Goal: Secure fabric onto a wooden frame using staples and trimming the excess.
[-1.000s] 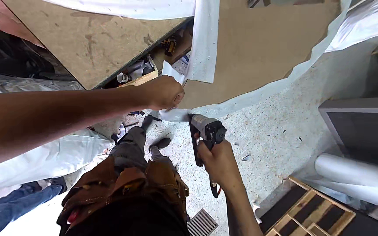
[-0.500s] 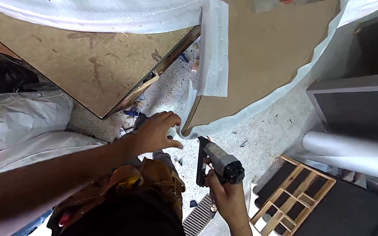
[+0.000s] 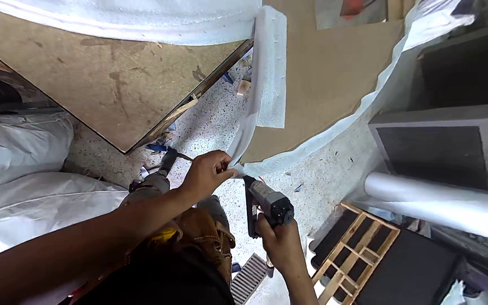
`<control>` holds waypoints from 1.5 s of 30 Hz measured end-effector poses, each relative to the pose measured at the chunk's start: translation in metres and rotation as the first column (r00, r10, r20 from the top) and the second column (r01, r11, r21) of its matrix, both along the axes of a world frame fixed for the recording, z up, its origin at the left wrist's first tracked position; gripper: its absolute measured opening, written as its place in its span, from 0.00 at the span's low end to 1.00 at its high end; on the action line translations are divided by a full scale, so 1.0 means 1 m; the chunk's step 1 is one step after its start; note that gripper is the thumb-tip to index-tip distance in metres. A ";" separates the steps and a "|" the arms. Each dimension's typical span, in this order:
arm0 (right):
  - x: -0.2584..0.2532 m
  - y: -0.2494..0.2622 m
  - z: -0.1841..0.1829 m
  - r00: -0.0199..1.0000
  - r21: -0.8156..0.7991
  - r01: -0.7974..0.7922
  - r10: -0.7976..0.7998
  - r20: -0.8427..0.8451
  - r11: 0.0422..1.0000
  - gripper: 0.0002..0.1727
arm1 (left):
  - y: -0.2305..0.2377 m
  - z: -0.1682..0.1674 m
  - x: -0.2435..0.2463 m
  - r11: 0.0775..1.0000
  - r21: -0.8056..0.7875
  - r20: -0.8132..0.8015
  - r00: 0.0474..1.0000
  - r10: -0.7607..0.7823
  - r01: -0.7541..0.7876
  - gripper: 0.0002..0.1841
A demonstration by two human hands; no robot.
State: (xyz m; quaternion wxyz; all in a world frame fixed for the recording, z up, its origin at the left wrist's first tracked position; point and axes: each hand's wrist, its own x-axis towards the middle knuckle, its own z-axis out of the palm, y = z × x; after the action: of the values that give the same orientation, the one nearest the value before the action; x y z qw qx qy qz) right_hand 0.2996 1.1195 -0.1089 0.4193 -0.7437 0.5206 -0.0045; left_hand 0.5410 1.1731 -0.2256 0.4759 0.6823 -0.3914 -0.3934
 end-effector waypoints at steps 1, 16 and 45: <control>-0.005 -0.006 0.004 0.999 0.020 0.022 -0.023 0.039 1.000 0.08 | 0.001 0.001 -0.008 0.999 -0.015 0.011 0.999 0.035 -0.035 0.14; 0.010 -0.119 0.006 0.752 -0.014 -0.656 0.651 -0.103 0.755 0.13 | 0.027 0.017 -0.135 0.969 0.020 0.474 0.856 0.208 -0.247 0.17; 0.058 -0.205 0.010 0.750 0.013 -0.644 0.634 -0.190 0.765 0.08 | -0.035 -0.010 -0.049 0.870 0.493 -0.415 0.874 0.252 -0.016 0.41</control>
State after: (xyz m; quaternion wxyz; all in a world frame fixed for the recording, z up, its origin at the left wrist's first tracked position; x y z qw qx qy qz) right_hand 0.3574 0.9146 -0.0988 0.3257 -0.8848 0.2712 0.1935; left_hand 0.4921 1.1381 -0.2358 0.4008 0.6890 -0.1068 -0.5944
